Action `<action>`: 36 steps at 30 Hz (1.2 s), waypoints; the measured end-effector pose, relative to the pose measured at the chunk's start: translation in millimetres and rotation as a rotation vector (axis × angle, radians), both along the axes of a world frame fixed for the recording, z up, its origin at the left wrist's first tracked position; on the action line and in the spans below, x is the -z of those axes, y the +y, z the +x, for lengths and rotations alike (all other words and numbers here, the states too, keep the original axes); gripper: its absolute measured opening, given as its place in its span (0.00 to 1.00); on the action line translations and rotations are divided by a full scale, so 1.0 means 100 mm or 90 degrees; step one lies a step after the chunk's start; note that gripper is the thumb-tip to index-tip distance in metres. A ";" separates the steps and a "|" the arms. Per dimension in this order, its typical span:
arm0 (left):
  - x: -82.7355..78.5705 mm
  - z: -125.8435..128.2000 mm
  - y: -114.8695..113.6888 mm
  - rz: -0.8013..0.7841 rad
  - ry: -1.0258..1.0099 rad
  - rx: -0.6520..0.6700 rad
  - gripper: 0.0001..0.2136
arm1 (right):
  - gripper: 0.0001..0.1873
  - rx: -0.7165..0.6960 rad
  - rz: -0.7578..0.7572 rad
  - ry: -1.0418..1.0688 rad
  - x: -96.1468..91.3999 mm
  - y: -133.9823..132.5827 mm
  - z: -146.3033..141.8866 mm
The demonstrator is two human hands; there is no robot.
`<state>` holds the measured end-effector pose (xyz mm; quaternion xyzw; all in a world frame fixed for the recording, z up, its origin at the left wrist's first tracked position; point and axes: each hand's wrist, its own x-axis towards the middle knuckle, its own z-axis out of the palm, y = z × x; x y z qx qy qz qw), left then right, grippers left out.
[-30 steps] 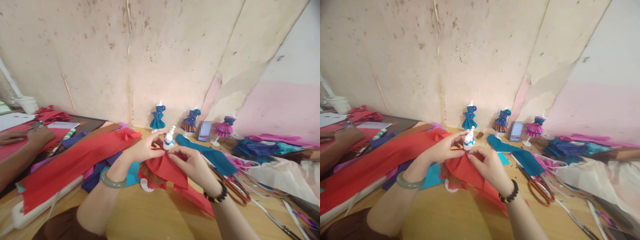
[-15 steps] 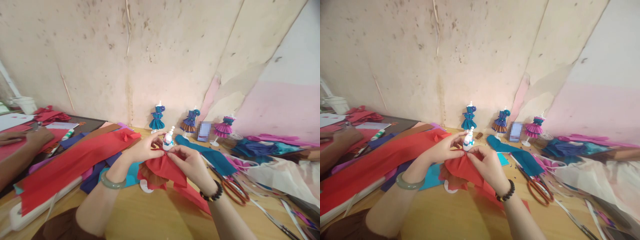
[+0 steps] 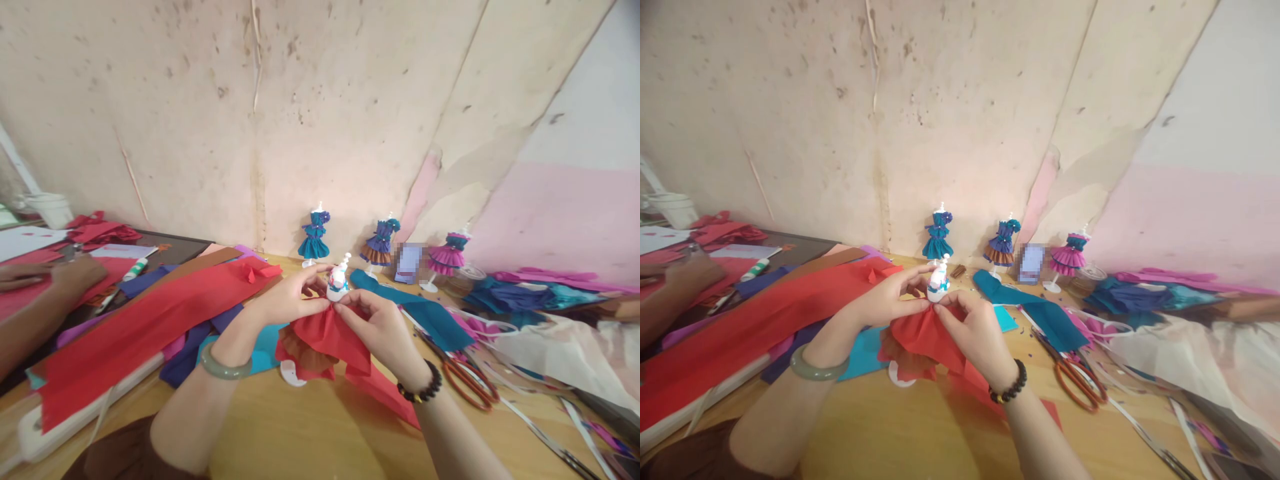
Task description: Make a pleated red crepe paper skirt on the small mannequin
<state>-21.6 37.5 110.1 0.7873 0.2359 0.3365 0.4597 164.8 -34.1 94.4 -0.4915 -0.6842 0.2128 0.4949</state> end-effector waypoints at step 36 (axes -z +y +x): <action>0.00 0.01 -0.01 -0.114 -0.041 -0.011 0.48 | 0.09 -0.005 -0.040 0.020 0.03 0.04 0.02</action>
